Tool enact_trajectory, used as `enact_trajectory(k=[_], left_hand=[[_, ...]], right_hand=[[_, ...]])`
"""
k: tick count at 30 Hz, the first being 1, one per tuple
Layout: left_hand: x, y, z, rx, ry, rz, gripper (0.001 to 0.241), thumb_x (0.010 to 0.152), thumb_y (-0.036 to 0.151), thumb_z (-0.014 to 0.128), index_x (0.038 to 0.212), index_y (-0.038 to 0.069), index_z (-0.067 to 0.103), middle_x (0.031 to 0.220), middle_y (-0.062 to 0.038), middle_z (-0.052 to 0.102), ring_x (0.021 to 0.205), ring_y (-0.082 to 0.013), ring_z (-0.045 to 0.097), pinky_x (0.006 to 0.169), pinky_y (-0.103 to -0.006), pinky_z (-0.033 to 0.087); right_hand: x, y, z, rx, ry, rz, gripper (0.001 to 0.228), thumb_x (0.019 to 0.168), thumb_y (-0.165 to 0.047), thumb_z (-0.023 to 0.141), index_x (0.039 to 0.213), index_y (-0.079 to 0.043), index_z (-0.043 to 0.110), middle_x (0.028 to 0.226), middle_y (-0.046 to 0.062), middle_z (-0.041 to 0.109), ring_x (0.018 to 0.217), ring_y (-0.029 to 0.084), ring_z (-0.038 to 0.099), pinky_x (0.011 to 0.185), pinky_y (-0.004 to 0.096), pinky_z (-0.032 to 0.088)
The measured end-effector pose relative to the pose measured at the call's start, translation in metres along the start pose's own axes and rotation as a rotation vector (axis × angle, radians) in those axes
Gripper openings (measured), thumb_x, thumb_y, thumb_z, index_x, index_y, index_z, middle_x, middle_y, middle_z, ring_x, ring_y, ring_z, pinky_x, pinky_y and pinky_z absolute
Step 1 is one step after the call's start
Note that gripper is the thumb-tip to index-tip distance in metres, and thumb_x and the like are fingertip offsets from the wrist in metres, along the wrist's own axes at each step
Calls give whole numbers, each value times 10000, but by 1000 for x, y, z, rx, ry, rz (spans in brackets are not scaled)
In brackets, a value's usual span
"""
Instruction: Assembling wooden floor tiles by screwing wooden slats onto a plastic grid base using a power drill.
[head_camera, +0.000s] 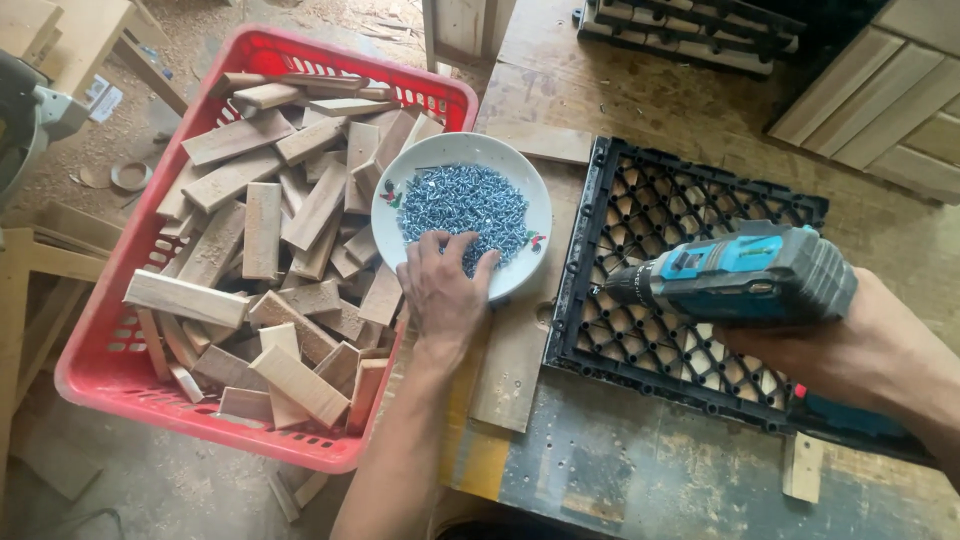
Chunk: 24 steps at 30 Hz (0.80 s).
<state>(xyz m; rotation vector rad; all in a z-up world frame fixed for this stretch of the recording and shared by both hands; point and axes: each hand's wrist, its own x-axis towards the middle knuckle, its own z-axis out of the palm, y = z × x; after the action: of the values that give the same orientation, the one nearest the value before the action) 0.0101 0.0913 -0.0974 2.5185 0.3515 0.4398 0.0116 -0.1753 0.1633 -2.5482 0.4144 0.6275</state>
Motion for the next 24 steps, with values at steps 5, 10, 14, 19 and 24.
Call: enact_trajectory(k=[5, 10, 14, 19, 24], left_hand=[[-2, 2, -1, -10, 10, -1, 396, 869, 493, 778, 1158, 226, 733, 1067, -46, 617, 940, -215, 558, 786, -364, 427], [-3, 1, 1, -9, 17, -5, 388, 872, 493, 776, 1156, 231, 734, 1056, -41, 611, 935, -213, 555, 792, -366, 425], [-3, 0, 2, -2, 31, -11, 344, 885, 474, 770, 1139, 246, 737, 1035, -32, 609, 909, -211, 549, 765, -363, 419], [-1, 4, 1, -21, -10, -32, 201, 951, 410, 720, 1052, 238, 745, 1014, -12, 589, 946, -203, 595, 800, -383, 444], [-1, 7, -4, -50, 18, -32, 140, 943, 346, 733, 1001, 219, 730, 986, 13, 620, 903, -194, 553, 789, -361, 412]], right_hand=[[4, 7, 3, -24, -24, -20, 734, 692, -93, 874, 1391, -195, 675, 1269, 80, 783, 1152, 253, 735, 1084, 395, 533], [6, 7, 7, -15, -26, -34, 596, 694, -100, 885, 1276, -143, 762, 1188, 85, 819, 1064, 240, 756, 1001, 372, 561], [12, 7, 6, -74, -60, -25, 635, 704, -107, 883, 1319, -188, 747, 1229, 54, 817, 1109, 202, 750, 1043, 349, 541], [18, -20, 4, -306, -102, 29, 543, 765, -181, 846, 1292, -215, 720, 1168, 83, 814, 1034, 251, 766, 964, 378, 589], [15, -45, 2, -398, -191, 113, 449, 871, -161, 799, 1302, -184, 673, 1082, 150, 816, 909, 289, 786, 894, 405, 649]])
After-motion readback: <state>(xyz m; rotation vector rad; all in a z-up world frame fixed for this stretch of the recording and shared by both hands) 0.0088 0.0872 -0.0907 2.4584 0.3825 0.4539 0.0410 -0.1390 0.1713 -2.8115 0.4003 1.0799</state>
